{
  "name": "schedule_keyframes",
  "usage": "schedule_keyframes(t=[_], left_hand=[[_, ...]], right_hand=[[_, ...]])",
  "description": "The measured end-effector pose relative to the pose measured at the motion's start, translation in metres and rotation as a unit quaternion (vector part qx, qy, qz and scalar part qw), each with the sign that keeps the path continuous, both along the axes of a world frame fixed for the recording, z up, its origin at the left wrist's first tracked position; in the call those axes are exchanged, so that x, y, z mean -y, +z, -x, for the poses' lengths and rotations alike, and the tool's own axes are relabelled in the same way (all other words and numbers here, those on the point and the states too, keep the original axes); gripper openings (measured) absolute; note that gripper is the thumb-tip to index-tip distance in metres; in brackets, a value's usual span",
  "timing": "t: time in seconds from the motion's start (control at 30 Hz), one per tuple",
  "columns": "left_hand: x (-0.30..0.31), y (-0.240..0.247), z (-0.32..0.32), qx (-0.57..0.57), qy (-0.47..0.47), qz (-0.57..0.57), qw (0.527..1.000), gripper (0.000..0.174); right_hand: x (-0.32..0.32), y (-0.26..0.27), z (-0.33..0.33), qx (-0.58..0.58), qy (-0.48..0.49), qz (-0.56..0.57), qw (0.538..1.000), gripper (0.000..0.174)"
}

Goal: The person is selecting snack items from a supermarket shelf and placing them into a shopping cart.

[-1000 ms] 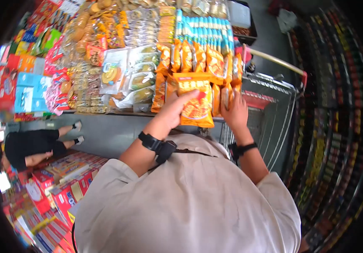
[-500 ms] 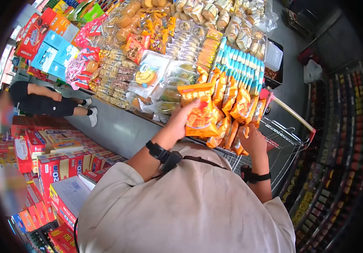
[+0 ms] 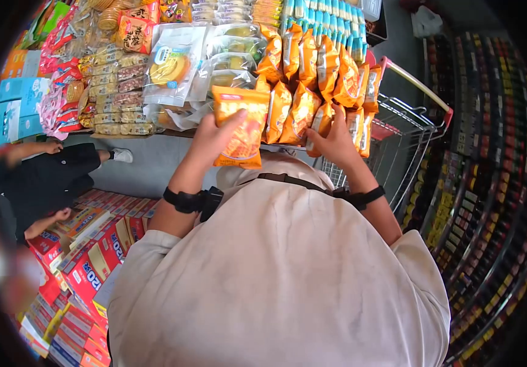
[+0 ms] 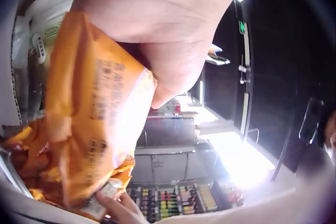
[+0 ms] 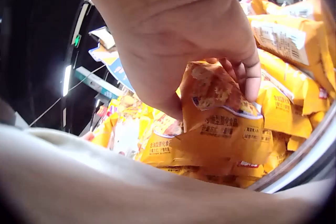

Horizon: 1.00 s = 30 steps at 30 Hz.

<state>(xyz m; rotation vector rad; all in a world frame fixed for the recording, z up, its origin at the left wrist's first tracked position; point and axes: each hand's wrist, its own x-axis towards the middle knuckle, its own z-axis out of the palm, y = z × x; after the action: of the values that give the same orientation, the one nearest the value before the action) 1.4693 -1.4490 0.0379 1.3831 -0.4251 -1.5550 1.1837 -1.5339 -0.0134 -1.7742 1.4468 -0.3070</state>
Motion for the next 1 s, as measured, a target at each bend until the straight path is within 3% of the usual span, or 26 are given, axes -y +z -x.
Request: schedule_keyframes(t=[0.07, 0.13, 0.2, 0.3, 0.47, 0.53, 0.6, 0.67, 0.8, 0.83, 0.9, 1.0], left_hand=[[0.003, -0.017, -0.003, 0.151, -0.121, 0.055, 0.98, 0.036], [0.004, -0.02, 0.0, 0.141, -0.113, 0.069, 0.981, 0.035], [0.008, -0.015, 0.002, 0.15, -0.163, 0.098, 0.97, 0.036], [0.015, -0.008, 0.005, 0.118, -0.184, 0.05, 0.975, 0.032], [0.025, 0.001, 0.013, 0.034, -0.152, 0.003, 0.988, 0.034], [0.03, -0.004, 0.016, 0.03, -0.19, -0.017, 0.981, 0.037], [0.036, -0.003, 0.018, 0.001, -0.177, -0.005, 0.984, 0.042], [0.036, -0.006, 0.019, -0.123, -0.116, -0.028, 0.985, 0.046], [0.034, -0.008, 0.02, -0.214, -0.063, -0.032, 0.974, 0.045], [0.033, -0.011, 0.02, -0.216, -0.064, -0.029, 0.974, 0.046], [0.03, -0.015, 0.027, -0.195, -0.057, -0.02, 0.979, 0.047], [0.025, -0.015, 0.037, -0.173, -0.039, -0.015, 0.984, 0.048]], right_hand=[[0.0, -0.014, 0.004, 0.119, -0.074, -0.095, 0.986, 0.086], [0.005, -0.017, 0.008, 0.157, -0.102, -0.119, 0.975, 0.078], [0.007, -0.017, 0.005, 0.193, -0.131, -0.144, 0.962, 0.071], [0.01, 0.005, -0.012, 0.276, -0.123, -0.202, 0.932, 0.056], [0.014, 0.01, -0.02, 0.264, -0.109, -0.192, 0.939, 0.061], [0.016, 0.013, -0.018, 0.283, -0.105, -0.223, 0.927, 0.064], [0.013, 0.028, -0.017, 0.238, -0.082, -0.183, 0.95, 0.074], [0.019, 0.017, -0.013, 0.261, -0.045, -0.221, 0.939, 0.084], [0.022, -0.025, -0.001, 0.232, -0.012, -0.271, 0.934, 0.098], [0.02, 0.018, -0.011, 0.27, 0.015, -0.294, 0.917, 0.104], [0.026, 0.029, -0.009, 0.255, 0.028, -0.307, 0.916, 0.104], [0.036, -0.004, 0.0, 0.262, 0.042, -0.329, 0.906, 0.097]])
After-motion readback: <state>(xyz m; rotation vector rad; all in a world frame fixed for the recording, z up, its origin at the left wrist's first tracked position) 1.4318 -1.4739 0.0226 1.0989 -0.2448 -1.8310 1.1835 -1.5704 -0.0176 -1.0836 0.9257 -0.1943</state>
